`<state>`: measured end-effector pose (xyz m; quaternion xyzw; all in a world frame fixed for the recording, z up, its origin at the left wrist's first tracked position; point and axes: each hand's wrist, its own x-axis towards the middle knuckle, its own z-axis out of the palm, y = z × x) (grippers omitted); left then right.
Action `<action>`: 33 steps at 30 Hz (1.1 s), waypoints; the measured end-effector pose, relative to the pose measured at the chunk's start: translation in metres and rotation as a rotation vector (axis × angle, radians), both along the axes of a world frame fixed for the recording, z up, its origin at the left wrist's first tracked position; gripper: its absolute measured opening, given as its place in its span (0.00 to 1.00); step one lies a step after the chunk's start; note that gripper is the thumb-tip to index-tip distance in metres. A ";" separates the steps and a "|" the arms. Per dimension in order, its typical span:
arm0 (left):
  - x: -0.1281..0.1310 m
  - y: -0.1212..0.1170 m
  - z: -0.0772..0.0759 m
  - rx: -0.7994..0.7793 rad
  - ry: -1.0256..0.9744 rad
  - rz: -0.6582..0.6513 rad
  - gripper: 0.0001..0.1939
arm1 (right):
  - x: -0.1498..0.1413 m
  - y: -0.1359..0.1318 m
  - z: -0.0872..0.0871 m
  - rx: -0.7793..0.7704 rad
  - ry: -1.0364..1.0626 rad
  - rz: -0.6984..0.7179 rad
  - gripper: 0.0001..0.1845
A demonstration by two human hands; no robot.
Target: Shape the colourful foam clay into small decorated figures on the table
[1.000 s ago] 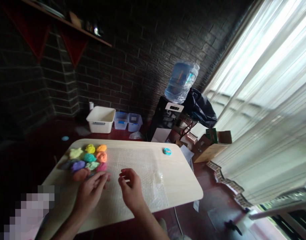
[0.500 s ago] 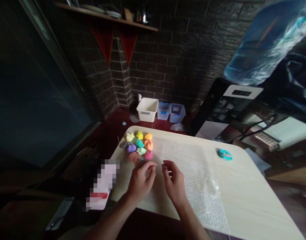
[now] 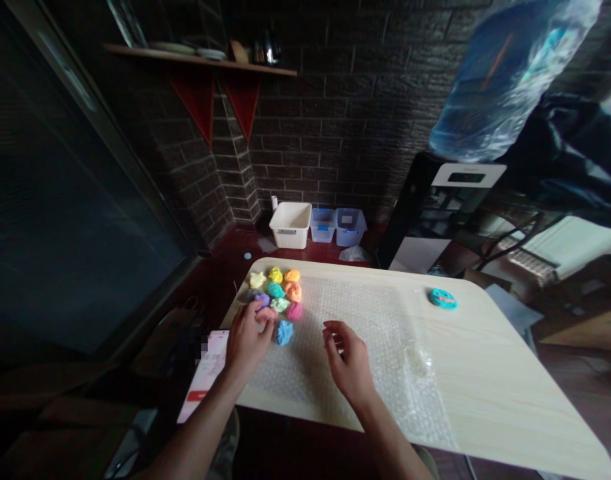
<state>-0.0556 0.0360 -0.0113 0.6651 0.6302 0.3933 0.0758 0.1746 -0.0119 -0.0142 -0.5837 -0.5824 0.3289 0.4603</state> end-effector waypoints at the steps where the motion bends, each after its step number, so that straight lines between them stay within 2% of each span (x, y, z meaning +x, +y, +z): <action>1: 0.002 0.000 -0.001 -0.009 0.014 0.000 0.19 | 0.000 0.000 0.000 -0.003 0.000 0.001 0.19; 6: 0.007 -0.001 -0.003 -0.056 0.061 0.015 0.16 | -0.003 -0.001 -0.003 -0.033 -0.026 0.033 0.18; 12: 0.010 -0.004 0.003 -0.054 0.075 -0.027 0.08 | -0.001 -0.001 -0.003 -0.040 -0.069 0.057 0.16; 15: 0.012 -0.006 0.002 -0.070 -0.027 -0.067 0.07 | -0.001 -0.002 -0.002 -0.039 -0.076 0.063 0.15; 21: 0.011 -0.002 -0.008 -0.101 -0.141 -0.091 0.17 | 0.000 -0.004 -0.004 -0.040 -0.131 0.068 0.15; 24: 0.010 0.000 -0.012 -0.151 -0.192 -0.107 0.15 | -0.001 -0.004 -0.005 -0.030 -0.151 0.097 0.15; 30: 0.017 -0.001 -0.004 -0.164 -0.331 -0.098 0.08 | -0.014 -0.002 -0.004 0.079 -0.256 0.201 0.17; 33: 0.026 -0.003 0.001 -0.226 -0.472 -0.125 0.07 | -0.025 -0.001 -0.006 0.076 -0.249 0.236 0.25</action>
